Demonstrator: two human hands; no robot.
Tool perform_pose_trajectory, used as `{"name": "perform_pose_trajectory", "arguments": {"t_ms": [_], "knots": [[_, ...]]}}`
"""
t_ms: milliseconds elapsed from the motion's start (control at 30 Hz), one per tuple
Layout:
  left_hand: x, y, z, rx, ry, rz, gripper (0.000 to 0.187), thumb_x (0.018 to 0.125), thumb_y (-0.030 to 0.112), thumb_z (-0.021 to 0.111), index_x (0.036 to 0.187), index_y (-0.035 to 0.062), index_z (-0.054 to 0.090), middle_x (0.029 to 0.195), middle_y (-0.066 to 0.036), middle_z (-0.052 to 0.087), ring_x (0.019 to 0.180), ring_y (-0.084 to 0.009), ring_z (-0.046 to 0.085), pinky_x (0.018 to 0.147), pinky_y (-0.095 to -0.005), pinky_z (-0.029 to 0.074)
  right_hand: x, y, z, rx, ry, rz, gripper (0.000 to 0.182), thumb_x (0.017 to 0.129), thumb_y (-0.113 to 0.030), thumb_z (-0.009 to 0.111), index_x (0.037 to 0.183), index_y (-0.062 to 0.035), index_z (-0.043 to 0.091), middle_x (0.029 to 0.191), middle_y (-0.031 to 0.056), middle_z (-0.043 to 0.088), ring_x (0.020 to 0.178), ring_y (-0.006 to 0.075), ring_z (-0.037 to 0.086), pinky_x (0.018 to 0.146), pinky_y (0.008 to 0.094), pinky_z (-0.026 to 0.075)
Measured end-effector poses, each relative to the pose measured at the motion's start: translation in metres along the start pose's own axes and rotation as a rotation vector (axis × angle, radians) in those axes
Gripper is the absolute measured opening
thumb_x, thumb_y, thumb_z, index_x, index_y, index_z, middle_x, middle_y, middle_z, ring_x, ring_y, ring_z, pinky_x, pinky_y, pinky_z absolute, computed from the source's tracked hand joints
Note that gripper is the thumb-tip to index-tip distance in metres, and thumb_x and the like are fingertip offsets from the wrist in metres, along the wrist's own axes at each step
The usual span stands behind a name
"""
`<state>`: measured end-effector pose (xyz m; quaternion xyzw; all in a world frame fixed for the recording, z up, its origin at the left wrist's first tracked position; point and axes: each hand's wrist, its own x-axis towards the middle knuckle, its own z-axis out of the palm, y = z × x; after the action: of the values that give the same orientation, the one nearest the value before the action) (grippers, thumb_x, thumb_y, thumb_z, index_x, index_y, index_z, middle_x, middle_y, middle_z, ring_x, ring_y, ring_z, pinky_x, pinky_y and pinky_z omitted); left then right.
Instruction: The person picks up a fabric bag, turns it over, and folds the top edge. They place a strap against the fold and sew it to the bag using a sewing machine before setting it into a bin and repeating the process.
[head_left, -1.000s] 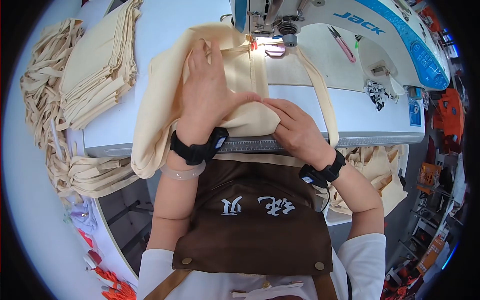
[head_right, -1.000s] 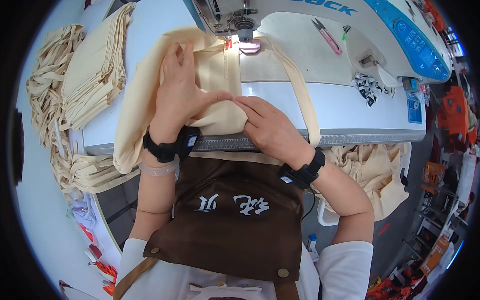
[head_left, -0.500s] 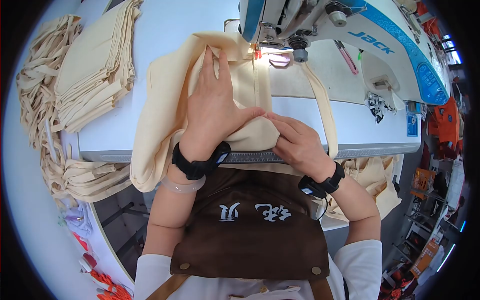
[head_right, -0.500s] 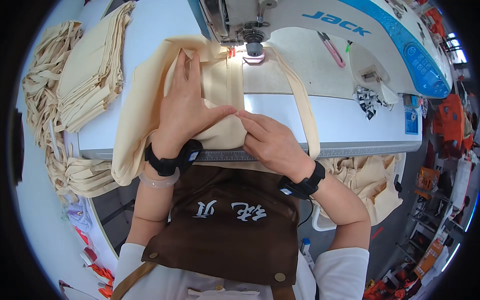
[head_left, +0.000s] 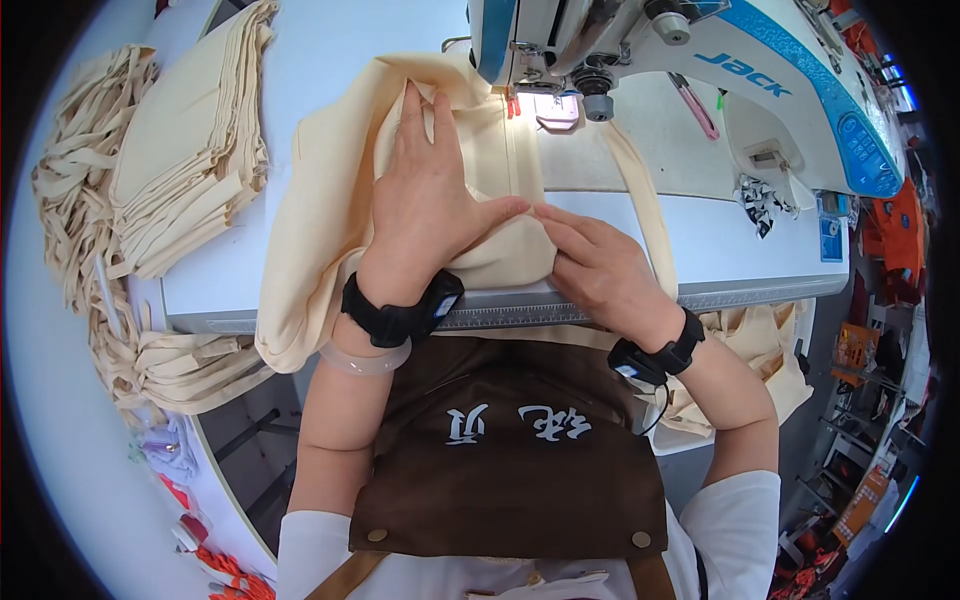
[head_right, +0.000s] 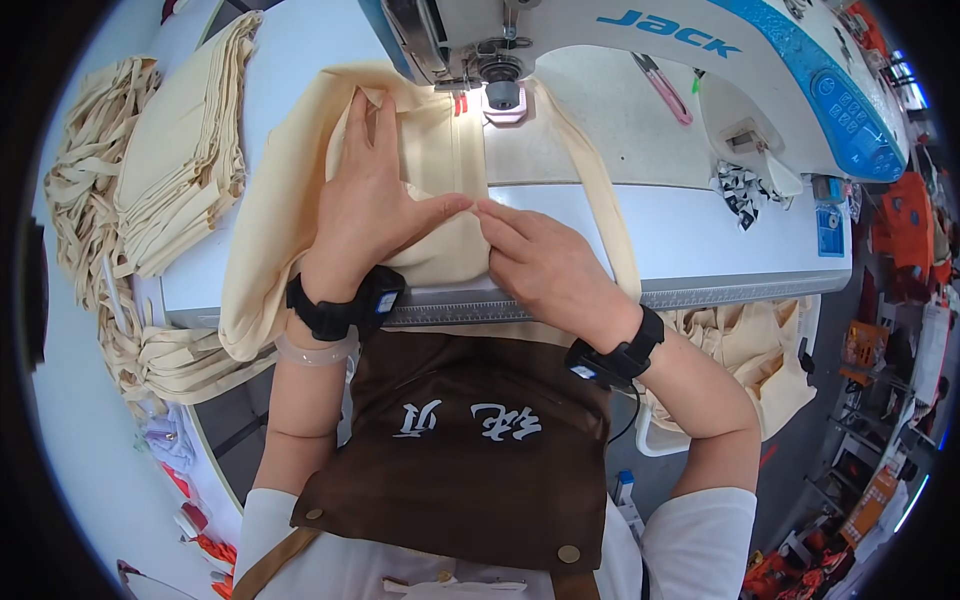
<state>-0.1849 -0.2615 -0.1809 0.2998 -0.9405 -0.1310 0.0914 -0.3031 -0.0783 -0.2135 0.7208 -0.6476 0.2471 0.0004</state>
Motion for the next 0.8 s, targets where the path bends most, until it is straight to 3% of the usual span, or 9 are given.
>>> {"name": "perform_pose_trajectory", "arguments": {"t_ms": [300,633,733,800], "knots": [[0.029,-0.012,0.008,0.005,0.05,0.06,0.119,0.061,0.054,0.086,0.147,-0.0068,0.029,0.154,-0.036,0.021,0.14,-0.0447,0.035,0.103,-0.0433,0.047,0.021,0.019,-0.004,-0.033,0.047,-0.014,0.01,0.078,-0.006,0.067,0.084,-0.0001,0.062,0.124,0.0104,0.06,0.121,0.0273,0.056,0.091,0.0392,0.051],[0.065,-0.027,0.022,0.039,0.117,0.131,0.118,0.061,0.057,0.085,0.147,-0.001,0.031,0.154,-0.036,0.021,0.139,-0.0452,0.037,0.102,-0.0446,0.048,0.04,0.039,-0.003,-0.06,0.089,0.028,0.013,0.079,-0.008,0.068,0.092,-0.0036,0.066,0.118,0.0067,0.062,0.109,0.0249,0.058,0.09,0.0368,0.052],[0.064,-0.031,0.02,-0.04,0.184,0.179,0.098,0.064,0.054,0.084,0.136,-0.0015,0.047,0.149,-0.03,0.035,0.134,-0.0432,0.043,0.096,-0.0454,0.05,0.042,0.041,-0.003,0.007,0.109,0.059,0.012,0.081,-0.009,0.067,0.093,-0.0034,0.067,0.118,0.0062,0.062,0.109,0.0259,0.057,0.089,0.0373,0.052],[0.051,-0.025,0.004,-0.009,0.125,0.155,0.08,0.066,0.05,0.083,0.121,-0.002,0.059,0.134,-0.026,0.051,0.122,-0.04,0.053,0.089,-0.0456,0.052,0.041,0.044,-0.002,0.081,0.133,0.087,0.013,0.082,-0.009,0.067,0.093,-0.0028,0.067,0.118,0.006,0.062,0.11,0.0267,0.056,0.089,0.0378,0.052]]}}
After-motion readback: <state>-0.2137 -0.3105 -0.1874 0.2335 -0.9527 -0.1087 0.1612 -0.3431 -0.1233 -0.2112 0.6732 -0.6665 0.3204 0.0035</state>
